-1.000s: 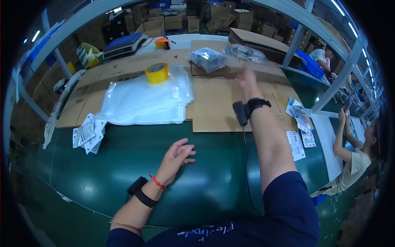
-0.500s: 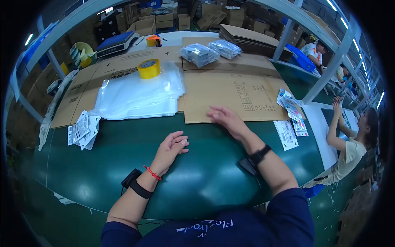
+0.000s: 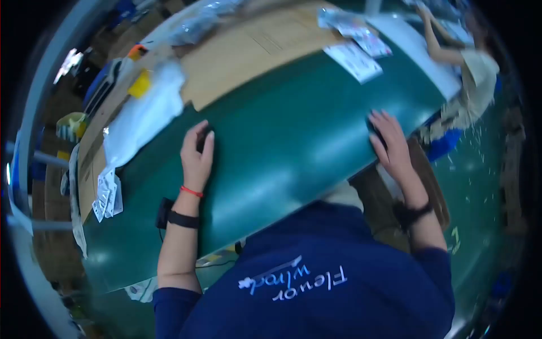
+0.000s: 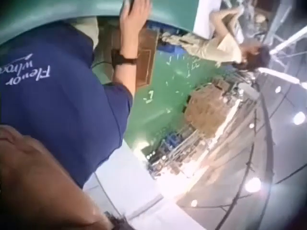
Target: The person places a plastic bag on the table, gathers several packaged USB chargers, and slides them into the bag. After inserting the chargers, the person places a paper label inside the bag and presses the top to seal it.
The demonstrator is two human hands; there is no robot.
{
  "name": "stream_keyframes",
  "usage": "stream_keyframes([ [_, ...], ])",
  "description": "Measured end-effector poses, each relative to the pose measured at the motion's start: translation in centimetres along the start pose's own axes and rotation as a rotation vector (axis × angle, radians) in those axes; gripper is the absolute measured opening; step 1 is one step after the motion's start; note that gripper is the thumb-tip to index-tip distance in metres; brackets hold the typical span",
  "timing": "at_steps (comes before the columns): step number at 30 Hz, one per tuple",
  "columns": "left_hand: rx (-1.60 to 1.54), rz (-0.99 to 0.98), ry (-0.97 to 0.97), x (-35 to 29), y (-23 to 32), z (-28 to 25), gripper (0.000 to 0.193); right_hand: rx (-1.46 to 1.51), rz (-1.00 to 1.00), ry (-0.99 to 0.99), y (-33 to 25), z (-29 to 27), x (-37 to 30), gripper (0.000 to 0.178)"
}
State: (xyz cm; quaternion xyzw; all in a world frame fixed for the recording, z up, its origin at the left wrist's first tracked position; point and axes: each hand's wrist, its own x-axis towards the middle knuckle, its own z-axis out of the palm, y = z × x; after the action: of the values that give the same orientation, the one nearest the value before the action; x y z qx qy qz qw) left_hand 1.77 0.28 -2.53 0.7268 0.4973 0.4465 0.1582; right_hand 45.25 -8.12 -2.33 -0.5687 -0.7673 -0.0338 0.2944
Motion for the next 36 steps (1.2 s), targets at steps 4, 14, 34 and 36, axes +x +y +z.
stream_keyframes([
  [4,0.441,0.427,-0.141,0.4,1.7,1.3,0.028,-0.143,-0.018,0.18,0.8,1.5,-0.6,0.031],
  [14,0.378,0.245,-0.202,0.7,0.4,0.8,0.027,-0.119,-0.077,0.264,1.2,2.8,-0.5,0.03],
  [34,0.373,0.257,-0.164,0.4,-0.2,0.9,0.03,-0.082,-0.09,0.25,1.9,3.3,-0.7,0.03],
  [36,0.388,0.257,-0.155,0.2,0.1,0.7,0.03,-0.093,-0.083,0.246,1.7,3.0,-0.6,0.03],
])
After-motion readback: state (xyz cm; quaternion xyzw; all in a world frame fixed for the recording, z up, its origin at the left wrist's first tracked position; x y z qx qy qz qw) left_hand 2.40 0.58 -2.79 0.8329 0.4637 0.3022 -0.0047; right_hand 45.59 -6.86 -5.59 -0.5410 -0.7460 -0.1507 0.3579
